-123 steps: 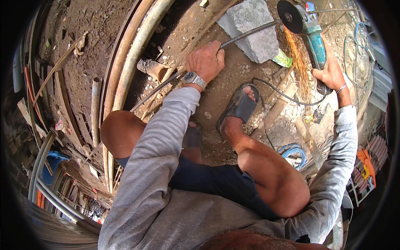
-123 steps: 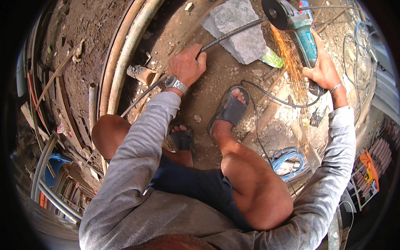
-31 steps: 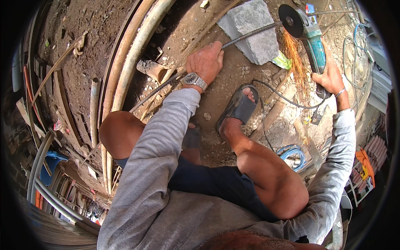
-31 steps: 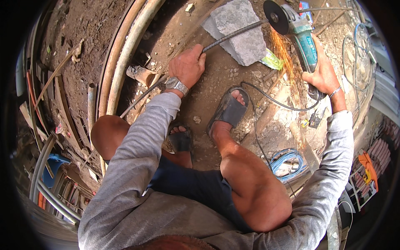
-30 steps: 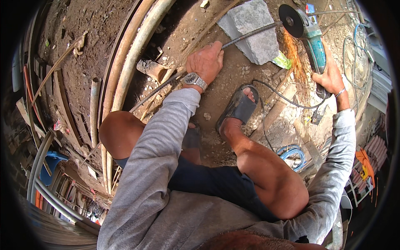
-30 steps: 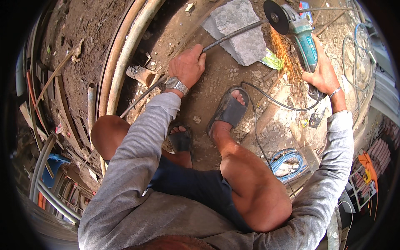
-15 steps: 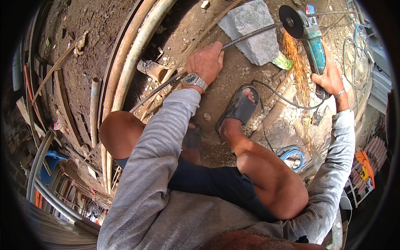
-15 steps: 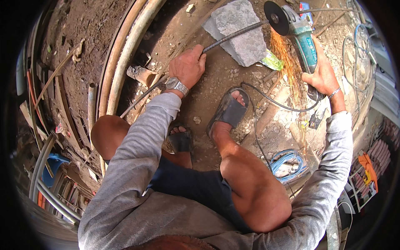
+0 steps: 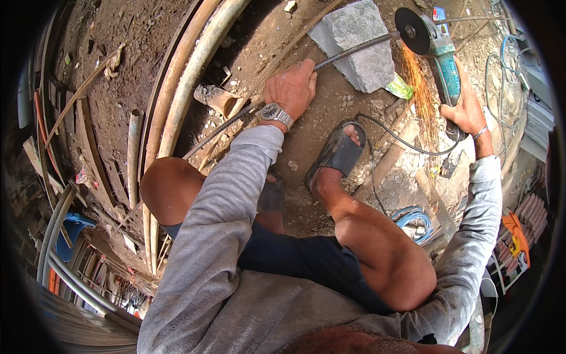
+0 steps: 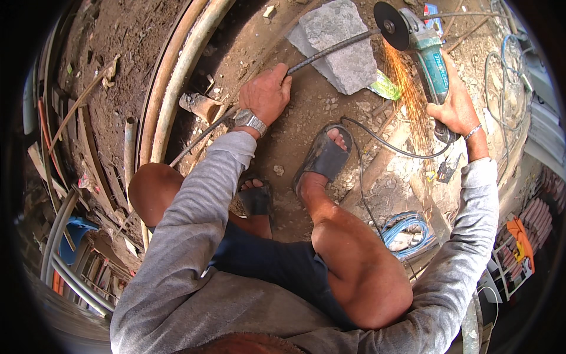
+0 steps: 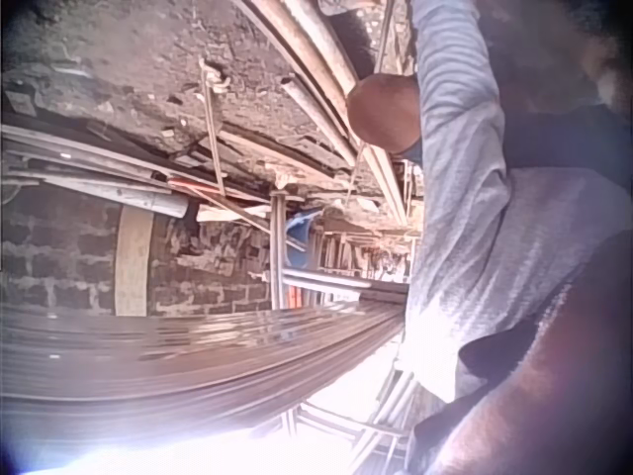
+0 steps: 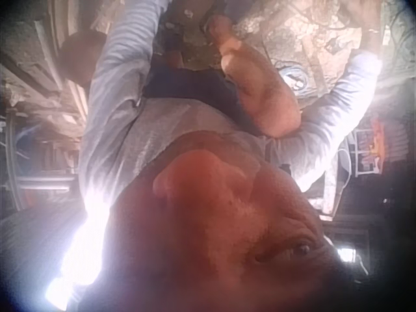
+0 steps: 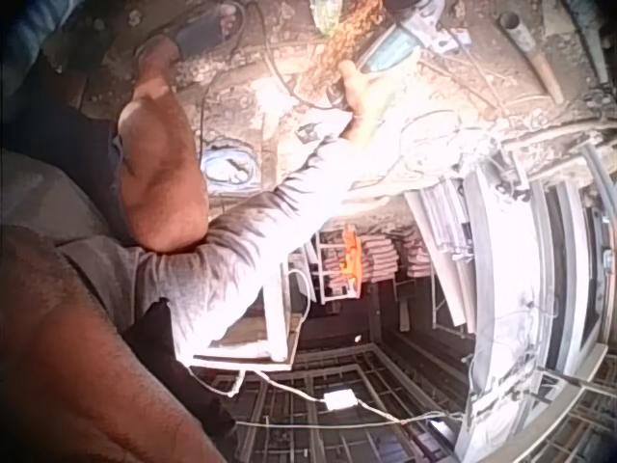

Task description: The person uses an angle grinder to cut a metal rod on the ground. They position the rod, activate the grinder, and cut through the metal, producing sparks. After cutting, they inspect the rod and move it aside.

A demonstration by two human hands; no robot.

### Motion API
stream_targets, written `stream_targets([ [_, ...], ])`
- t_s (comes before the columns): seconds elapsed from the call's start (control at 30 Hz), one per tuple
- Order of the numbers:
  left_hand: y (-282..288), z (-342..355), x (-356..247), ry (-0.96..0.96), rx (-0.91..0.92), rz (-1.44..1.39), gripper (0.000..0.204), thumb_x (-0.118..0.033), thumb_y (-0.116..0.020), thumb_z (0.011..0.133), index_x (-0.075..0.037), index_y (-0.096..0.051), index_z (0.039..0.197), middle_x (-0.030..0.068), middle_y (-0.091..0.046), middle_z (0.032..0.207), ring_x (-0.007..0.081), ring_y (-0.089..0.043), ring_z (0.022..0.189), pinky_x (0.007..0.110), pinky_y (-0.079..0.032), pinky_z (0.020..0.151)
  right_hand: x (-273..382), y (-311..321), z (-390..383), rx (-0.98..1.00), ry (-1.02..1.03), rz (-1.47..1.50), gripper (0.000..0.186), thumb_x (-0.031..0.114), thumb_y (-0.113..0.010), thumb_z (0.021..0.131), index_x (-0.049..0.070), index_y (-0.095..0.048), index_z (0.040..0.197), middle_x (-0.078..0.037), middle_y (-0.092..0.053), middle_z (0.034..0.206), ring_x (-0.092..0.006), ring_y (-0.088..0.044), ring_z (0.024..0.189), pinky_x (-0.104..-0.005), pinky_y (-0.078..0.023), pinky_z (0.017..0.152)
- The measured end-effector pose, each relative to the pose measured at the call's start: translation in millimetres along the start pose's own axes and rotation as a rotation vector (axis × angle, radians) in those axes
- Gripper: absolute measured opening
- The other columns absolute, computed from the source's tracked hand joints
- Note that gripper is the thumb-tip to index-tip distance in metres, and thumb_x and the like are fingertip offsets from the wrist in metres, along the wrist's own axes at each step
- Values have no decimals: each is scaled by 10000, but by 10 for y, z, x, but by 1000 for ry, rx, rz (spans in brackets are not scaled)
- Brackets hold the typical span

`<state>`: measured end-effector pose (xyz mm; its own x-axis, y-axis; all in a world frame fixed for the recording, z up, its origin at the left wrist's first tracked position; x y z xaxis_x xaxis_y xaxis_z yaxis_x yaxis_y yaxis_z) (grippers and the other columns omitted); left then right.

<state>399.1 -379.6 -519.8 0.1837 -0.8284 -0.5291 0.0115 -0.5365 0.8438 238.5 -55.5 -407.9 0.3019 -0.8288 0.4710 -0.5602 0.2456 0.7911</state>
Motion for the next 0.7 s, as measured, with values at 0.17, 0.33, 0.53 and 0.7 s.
stream_targets([
  [0.17,6,0,-5,-6,-8,-3,151,-261,-639,872,-138,-559,905,92,-632,738,325,-645,674,451,-497,556,-9,2,3,-6,4,-19,1036,88,-630,583,18,-229,1535,-226,-441,1443,-309,-425,1359,-337,-296,1139],
  [0.33,9,-4,-6,-6,-13,0,151,-258,-643,869,-138,-556,898,93,-629,733,329,-643,666,455,-495,550,-2,-2,-1,-24,41,-4,1034,87,-632,583,17,-231,1533,-230,-440,1443,-313,-418,1365,-340,-288,1144],
  [0.53,36,7,-21,29,63,23,141,-236,-655,867,-131,-571,908,109,-665,830,338,-667,725,441,-528,601,21,-7,-4,27,-56,34,1034,83,-632,581,13,-232,1532,-227,-432,1451,-314,-404,1375,-341,-272,1153],
  [0.7,9,-3,-1,-2,6,-16,145,-251,-644,871,-136,-561,902,99,-642,774,333,-652,696,452,-507,572,-27,0,-12,3,5,4,1038,84,-633,580,-2,-224,1530,-224,-421,1461,-307,-395,1382,-337,-262,1158],
])
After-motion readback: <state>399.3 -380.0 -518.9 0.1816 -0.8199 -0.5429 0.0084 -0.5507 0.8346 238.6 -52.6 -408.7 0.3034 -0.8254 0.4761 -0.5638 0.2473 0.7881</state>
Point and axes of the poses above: each hand's wrist, its own z-axis towards the middle knuckle, its own y-axis out of the back of the hand, x = y × z, the point moved 5 cm from there along z, towards the middle knuckle
